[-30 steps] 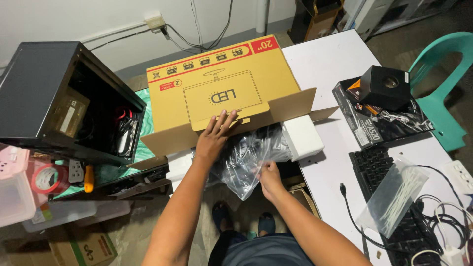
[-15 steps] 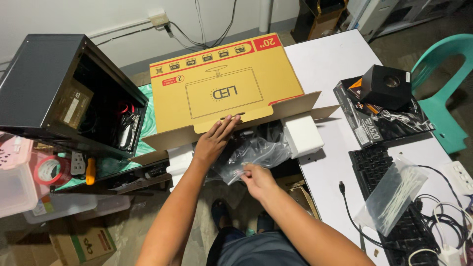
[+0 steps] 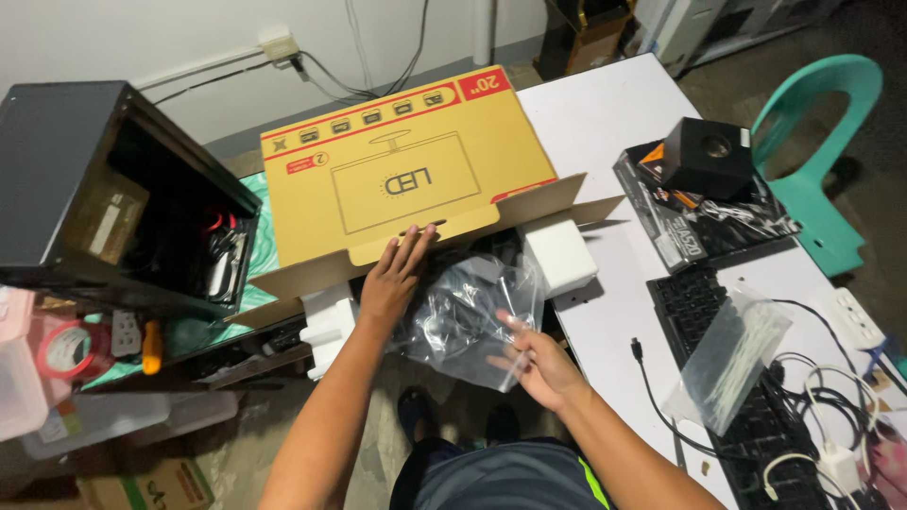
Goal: The person picks up a cardboard box, places it on a table, and opens it. They remove foam inserts and a plastic-wrapped monitor, then unwrap the monitor and its stand. The person attaches the stand to the monitor and places it on the box.
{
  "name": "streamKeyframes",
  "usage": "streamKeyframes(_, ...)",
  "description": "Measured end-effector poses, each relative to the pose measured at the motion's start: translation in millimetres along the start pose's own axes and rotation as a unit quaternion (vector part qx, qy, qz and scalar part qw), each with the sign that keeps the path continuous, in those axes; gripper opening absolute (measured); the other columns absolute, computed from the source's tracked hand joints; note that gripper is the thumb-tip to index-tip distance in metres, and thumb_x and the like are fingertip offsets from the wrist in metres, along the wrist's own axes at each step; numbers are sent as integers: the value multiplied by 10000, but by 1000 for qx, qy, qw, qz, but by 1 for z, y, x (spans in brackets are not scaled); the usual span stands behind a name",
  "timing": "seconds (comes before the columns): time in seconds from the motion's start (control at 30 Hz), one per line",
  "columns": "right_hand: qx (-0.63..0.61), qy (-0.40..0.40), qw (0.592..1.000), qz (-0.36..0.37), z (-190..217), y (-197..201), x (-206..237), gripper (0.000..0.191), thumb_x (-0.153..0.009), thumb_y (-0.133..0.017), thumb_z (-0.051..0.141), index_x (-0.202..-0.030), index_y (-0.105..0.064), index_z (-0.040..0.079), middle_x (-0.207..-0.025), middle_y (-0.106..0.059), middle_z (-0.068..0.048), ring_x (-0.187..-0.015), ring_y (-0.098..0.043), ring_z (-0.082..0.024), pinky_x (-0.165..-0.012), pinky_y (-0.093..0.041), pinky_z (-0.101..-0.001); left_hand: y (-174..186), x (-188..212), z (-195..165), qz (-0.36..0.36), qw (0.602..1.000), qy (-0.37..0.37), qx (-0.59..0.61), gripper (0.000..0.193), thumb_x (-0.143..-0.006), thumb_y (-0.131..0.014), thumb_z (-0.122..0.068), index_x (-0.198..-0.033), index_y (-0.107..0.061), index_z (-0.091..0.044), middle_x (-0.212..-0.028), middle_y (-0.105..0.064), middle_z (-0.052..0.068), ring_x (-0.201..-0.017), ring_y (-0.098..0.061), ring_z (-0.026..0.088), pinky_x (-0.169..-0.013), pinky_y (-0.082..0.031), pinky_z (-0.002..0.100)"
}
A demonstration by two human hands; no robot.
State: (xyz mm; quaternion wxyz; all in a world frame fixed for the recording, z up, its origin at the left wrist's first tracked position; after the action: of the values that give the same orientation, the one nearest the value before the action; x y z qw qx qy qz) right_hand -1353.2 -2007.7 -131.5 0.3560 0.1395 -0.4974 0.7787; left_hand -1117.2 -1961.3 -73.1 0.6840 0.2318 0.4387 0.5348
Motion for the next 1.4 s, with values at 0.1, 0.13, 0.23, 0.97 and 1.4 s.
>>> streamKeyframes(0.1,-20,26,996,82,10,9,9,549,-897,-516,50,-1440,-543,-29,-598,-342,78,-533,-385,-64,-1094,-456,-507,-14,2,-3,109,993,-11,49,471,-921,-554,-228,-1362,-627,-79,-1729,-197,19,-1577,-217,219,-1248,-190,402)
streamKeyframes(0.13,-27,36,992,117,13,14,14,568,-880,-499,23,-1443,-538,-35,-602,-352,70,-547,-399,-70,-1097,-449,-501,-10,2,-3,67,997,-4,33,505,-921,-551,-233,-1397,-615,-77,-1725,-204,14,-1575,-221,216,-1253,-189,398)
streamKeyframes(0.23,14,51,982,182,23,36,33,529,-925,-496,44,-1445,-538,-40,-615,-399,51,-555,-421,-80,-1155,-449,-482,-4,1,-3,-4,1000,8,-12,598,-905,-542,-242,-1482,-573,-86,-1713,-218,2,-1566,-231,208,-1261,-181,390)
streamKeyframes(0.97,-297,487,815,-100,158,366,177,283,-792,-530,24,-1032,-676,56,-891,-602,-104,-915,-589,-268,-1230,-355,-584,-15,3,-19,-21,998,13,-49,533,-984,-514,-224,-1511,-542,-151,-1719,-239,36,-1579,-233,251,-1294,-134,442)
streamKeyframes(1.4,-228,335,874,-267,64,347,140,325,-944,-548,20,-1261,-621,16,-924,-549,-22,-944,-609,-161,-1164,-419,-521,-3,1,-21,-50,997,28,-54,602,-965,-530,-230,-1561,-502,-148,-1710,-253,43,-1567,-263,230,-1292,-158,431)
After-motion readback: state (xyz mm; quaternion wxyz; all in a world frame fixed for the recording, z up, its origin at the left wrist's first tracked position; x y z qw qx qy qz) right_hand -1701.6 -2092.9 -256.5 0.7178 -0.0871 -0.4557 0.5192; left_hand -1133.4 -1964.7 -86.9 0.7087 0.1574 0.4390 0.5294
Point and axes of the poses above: each hand's wrist, its own x-axis away from the middle knuckle, its own y-axis out of the back of the hand, z = x × y, the point moved 6 cm from there along -x, towards the middle knuckle
